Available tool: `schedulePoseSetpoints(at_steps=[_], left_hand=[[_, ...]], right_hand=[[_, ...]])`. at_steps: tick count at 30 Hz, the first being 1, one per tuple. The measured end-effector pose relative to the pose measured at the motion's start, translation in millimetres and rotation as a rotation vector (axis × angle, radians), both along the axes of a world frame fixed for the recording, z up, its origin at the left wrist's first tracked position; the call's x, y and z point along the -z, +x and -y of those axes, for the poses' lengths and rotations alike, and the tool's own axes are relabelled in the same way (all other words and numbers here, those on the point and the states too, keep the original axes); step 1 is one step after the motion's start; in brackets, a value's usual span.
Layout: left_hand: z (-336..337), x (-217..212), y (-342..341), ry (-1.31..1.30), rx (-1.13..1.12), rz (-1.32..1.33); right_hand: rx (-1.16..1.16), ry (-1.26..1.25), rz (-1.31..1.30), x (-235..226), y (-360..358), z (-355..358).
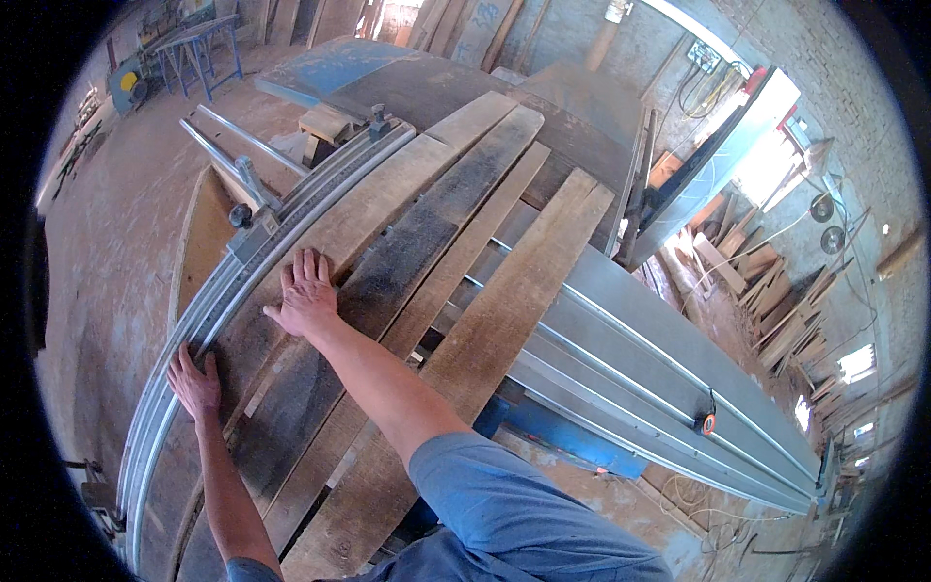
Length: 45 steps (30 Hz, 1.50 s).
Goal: The person uses a tape measure to measure several wooden planks in a workshop. They pick up and inspect multiple planks, then place them on a table saw and measure them again.
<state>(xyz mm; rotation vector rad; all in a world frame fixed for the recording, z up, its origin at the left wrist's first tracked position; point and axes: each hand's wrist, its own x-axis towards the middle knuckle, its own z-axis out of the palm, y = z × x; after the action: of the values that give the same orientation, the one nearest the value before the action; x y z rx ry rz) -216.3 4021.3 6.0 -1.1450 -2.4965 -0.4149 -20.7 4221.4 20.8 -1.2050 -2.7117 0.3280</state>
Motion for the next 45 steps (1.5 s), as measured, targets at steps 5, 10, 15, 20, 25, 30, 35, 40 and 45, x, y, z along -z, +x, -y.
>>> schedulePoseSetpoints(at_steps=[5, 10, 15, 20, 25, 30, 35, 40, 45], left_hand=[[0.9, 3.0, -3.9, -0.005, 0.006, -0.003], [-0.2, 0.4, 0.6, -0.021, -0.006, -0.021], [-0.4, -2.1, 2.0, 0.005, 0.017, -0.020], [0.9, 2.4, -2.2, 0.006, 0.016, -0.035], [0.3, 2.0, -1.4, -0.008, 0.007, -0.025], [-2.7, -4.7, 6.4, -0.028, -0.030, -0.043], [-4.8, -8.0, 11.6, -0.046, -0.042, -0.052], [-12.1, -7.5, 14.4, -0.038, -0.036, -0.078], [-1.4, -8.1, 7.8, -0.036, -0.075, -0.084]], right_hand=[[0.005, 0.003, -0.003, 0.9, -1.0, -0.3], [0.001, 0.002, -0.008, 1.7, -0.7, -0.9], [0.000, 0.005, -0.016, 2.3, 0.3, -0.9], [-0.008, 0.001, -0.015, 0.8, -0.5, -1.1], [-0.009, -0.005, -0.022, 1.5, -0.2, -1.7], [-0.017, -0.002, -0.027, 2.7, -1.6, -1.5], [-0.011, -0.025, -0.060, 2.1, 0.7, -1.1], [-0.114, -0.044, -0.207, -3.8, 21.8, -6.4], [-0.363, 0.098, -0.168, -26.9, 109.4, 19.5]])
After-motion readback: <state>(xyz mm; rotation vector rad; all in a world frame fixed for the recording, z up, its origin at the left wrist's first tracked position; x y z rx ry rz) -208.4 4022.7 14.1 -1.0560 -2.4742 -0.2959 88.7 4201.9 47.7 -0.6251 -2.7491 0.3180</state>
